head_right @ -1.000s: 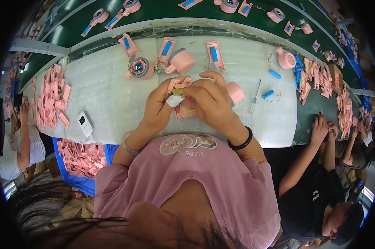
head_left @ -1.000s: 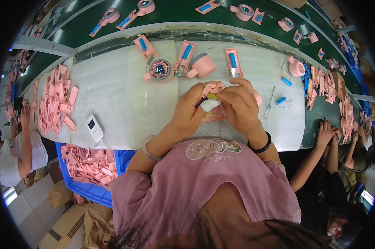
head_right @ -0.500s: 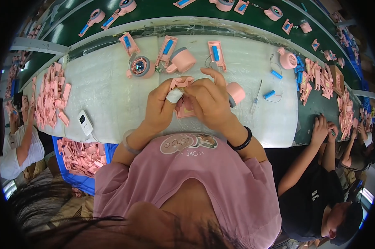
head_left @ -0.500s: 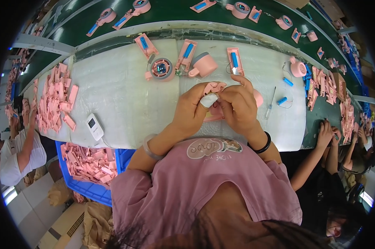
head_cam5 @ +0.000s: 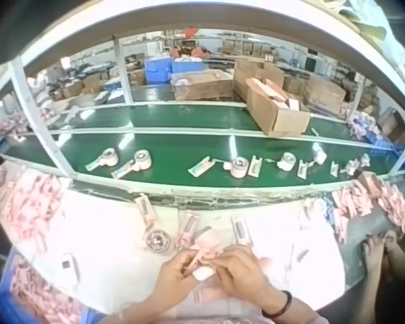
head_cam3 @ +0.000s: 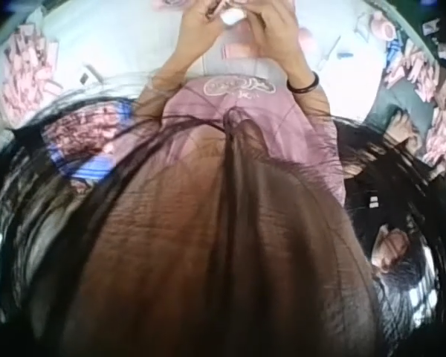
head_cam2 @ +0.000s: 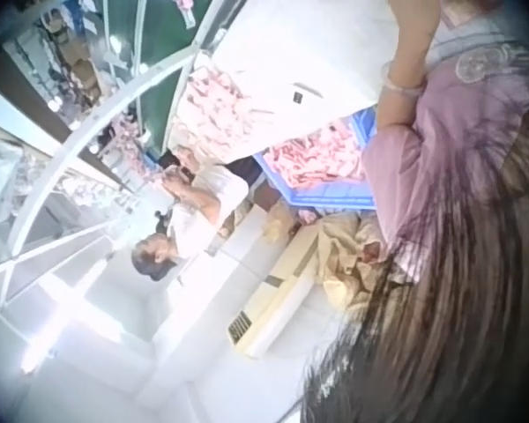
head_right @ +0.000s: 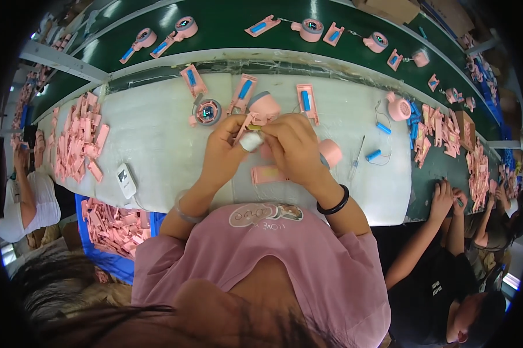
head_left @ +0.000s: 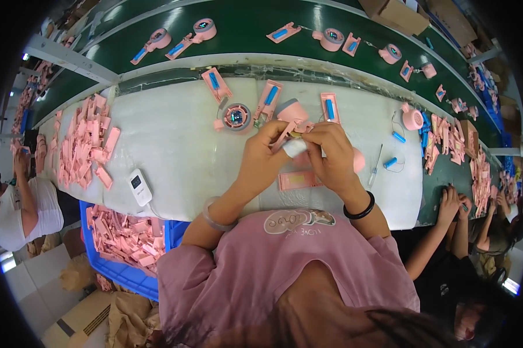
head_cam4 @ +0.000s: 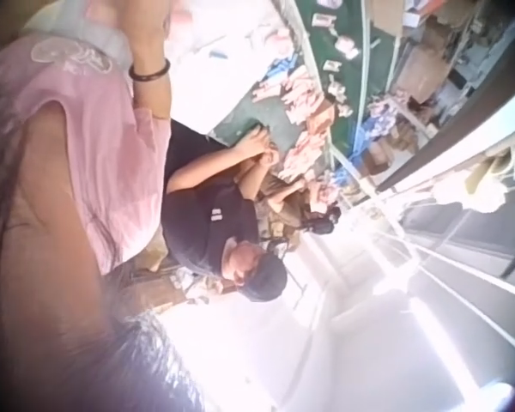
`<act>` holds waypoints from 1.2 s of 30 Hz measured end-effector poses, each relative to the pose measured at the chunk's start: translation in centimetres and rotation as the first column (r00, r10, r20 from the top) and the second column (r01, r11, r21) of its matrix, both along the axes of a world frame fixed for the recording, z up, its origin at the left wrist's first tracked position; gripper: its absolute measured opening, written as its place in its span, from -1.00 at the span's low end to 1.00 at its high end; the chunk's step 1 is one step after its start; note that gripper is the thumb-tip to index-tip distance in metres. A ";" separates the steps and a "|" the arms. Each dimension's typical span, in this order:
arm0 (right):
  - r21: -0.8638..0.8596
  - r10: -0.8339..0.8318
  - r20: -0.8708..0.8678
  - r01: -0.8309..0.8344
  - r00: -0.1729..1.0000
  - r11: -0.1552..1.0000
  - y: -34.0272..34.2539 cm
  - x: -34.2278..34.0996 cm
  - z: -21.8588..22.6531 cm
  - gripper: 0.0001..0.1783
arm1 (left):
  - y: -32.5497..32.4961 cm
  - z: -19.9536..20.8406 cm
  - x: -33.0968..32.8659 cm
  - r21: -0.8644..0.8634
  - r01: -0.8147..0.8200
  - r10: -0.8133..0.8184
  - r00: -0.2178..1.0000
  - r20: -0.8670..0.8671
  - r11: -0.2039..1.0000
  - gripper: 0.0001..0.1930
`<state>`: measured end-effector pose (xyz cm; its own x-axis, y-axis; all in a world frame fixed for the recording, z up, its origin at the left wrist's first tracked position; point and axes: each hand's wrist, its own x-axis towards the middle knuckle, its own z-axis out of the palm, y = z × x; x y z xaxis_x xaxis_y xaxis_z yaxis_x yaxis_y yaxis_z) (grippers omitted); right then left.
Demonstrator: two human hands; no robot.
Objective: The person assembles small portable fans by hand, inserting internal wiring and batteries into plastic casings.
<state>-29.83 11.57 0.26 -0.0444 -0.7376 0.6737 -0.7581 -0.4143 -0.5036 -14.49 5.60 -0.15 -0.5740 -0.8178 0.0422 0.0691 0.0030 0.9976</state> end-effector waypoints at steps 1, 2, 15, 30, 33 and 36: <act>0.047 0.010 0.080 -0.014 0.997 0.999 0.1 0.1 0.0 -0.80 | 0.2 0.5 -0.4 -0.137 -0.045 0.047 0.999 0.012 0.990 -0.78; 0.040 0.019 0.077 -0.022 0.997 0.999 0.3 0.2 0.0 -0.80 | 0.0 0.4 -0.2 -0.144 -0.054 0.055 0.998 0.009 0.988 -0.78; 0.237 -0.015 0.959 -0.770 0.284 0.593 -1.8 -1.5 0.2 -0.31 | -3.8 3.7 1.5 -0.103 -0.003 -0.020 0.974 -0.227 0.995 -0.82; 0.378 0.098 0.085 -0.123 0.991 0.918 -18.6 -2.2 -0.2 -0.27 | -20.3 -2.9 5.0 -0.109 -0.141 0.158 0.974 0.163 0.984 -0.81; 0.359 0.058 -0.073 -0.028 0.996 0.933 -22.8 -2.3 -1.4 -0.22 | -24.4 -4.5 4.3 -0.132 -0.201 0.216 0.971 0.108 0.971 -0.85; 0.405 0.011 -0.140 0.047 0.990 0.913 -26.9 -1.4 -1.3 -0.22 | -29.1 -5.9 4.2 -0.266 -0.269 0.337 0.906 0.256 0.926 -0.84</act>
